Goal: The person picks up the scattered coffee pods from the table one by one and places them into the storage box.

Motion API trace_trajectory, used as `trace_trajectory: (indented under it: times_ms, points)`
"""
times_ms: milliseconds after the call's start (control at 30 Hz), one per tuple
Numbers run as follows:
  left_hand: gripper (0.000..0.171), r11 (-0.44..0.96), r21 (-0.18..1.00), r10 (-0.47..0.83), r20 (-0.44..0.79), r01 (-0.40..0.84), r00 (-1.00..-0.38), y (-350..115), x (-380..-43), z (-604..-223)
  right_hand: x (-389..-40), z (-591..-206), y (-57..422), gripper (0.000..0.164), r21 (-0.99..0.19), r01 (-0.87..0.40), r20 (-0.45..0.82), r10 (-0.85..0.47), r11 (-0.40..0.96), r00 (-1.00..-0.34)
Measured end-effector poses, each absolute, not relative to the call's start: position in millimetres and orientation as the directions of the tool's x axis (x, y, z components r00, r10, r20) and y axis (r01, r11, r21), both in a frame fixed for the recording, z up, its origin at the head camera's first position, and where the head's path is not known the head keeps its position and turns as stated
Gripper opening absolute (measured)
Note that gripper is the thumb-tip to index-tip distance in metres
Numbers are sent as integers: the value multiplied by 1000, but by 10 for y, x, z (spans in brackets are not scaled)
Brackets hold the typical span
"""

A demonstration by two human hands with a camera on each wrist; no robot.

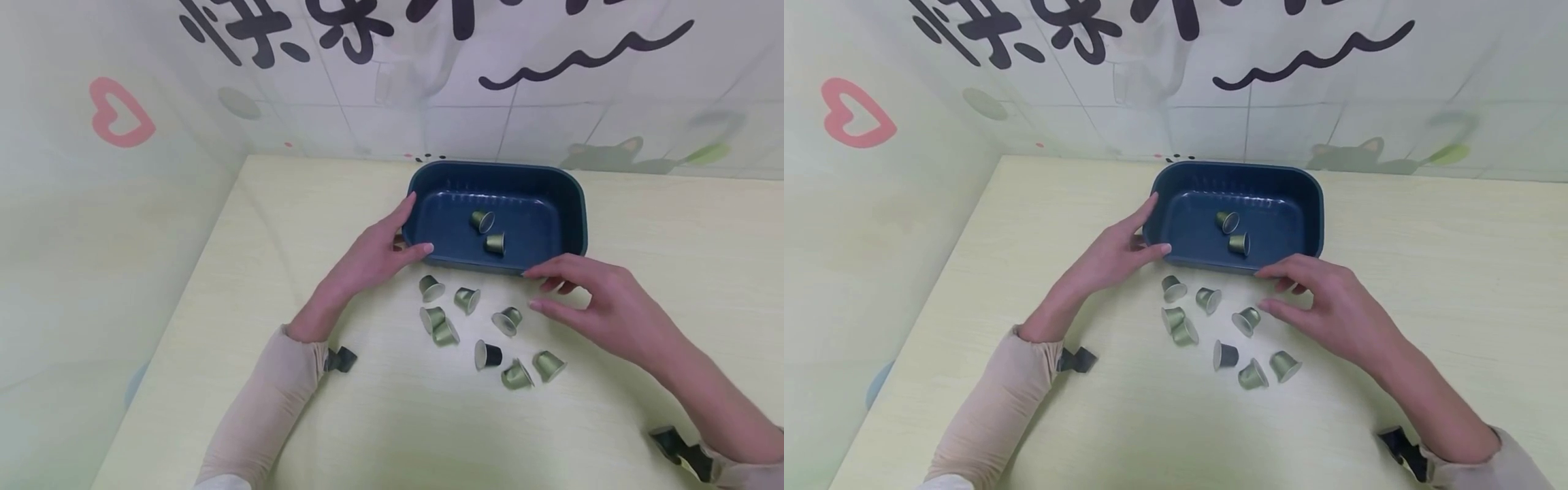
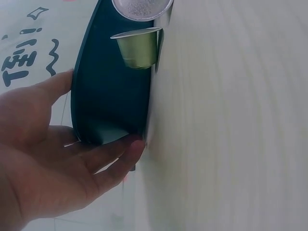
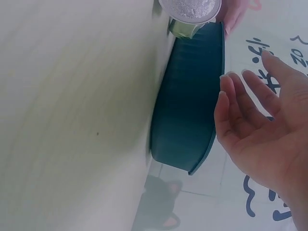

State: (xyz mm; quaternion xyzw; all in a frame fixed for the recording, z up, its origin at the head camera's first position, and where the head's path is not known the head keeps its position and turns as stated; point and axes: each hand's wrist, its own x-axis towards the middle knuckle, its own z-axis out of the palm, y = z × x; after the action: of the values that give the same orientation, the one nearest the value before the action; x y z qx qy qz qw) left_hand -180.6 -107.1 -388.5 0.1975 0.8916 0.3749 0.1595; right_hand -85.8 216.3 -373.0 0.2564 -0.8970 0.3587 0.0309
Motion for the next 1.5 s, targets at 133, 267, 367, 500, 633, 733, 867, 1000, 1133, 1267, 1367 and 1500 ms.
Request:
trace_trajectory:
  times_ms: [133, 267, 367, 500, 633, 733, 867, 1000, 1133, 1267, 1367, 1500]
  points:
    - [87, 645, 729, 467, -139, 228, -873, -1066, -1809, -3882, -832, -3736, 2179, 41, -633, -472, 220, -442, 614, -870]
    - [87, 646, 726, 467, -134, 234, -874, -1068, -1814, -3886, -822, -3744, 2192, 40, -636, -469, 215, -444, 613, -870]
    - [87, 645, 726, 468, -130, 238, -874, -1069, -1816, -3888, -811, -3752, 2201, 40, -634, -470, 213, -445, 614, -870]
    - [87, 641, 727, 471, -122, 244, -874, -1073, -1813, -3889, -787, -3771, 2211, 38, -638, -463, 204, -445, 615, -872]
    - [87, 633, 735, 475, -118, 245, -872, -1078, -1817, -3891, -776, -3789, 2218, 37, -642, -460, 199, -446, 613, -873]
    - [87, 633, 737, 471, -125, 236, -873, -1077, -1816, -3885, -769, -3794, 2220, 36, -648, -455, 188, -450, 611, -873]
    - [87, 640, 735, 464, -137, 225, -875, -1070, -1811, -3872, -753, -3792, 2221, 35, -654, -443, 169, -453, 613, -875]
    - [87, 643, 734, 461, -142, 219, -876, -1068, -1809, -3877, -734, -3798, 2227, 36, -654, -441, 163, -455, 615, -875]
    - [87, 646, 731, 462, -142, 222, -876, -1070, -1808, -3882, -714, -3812, 2239, 38, -654, -442, 159, -459, 615, -874]
    - [87, 647, 729, 462, -143, 223, -875, -1067, -1808, -3879, -690, -3828, 2253, 40, -658, -447, 158, -469, 606, -869]
    - [87, 647, 729, 461, -143, 222, -876, -1066, -1809, -3878, -671, -3841, 2255, 41, -667, -447, 152, -479, 596, -865]
    - [87, 652, 725, 462, -147, 222, -875, -1069, -1811, -3880, -658, -3851, 2249, 41, -678, -442, 143, -485, 587, -863]
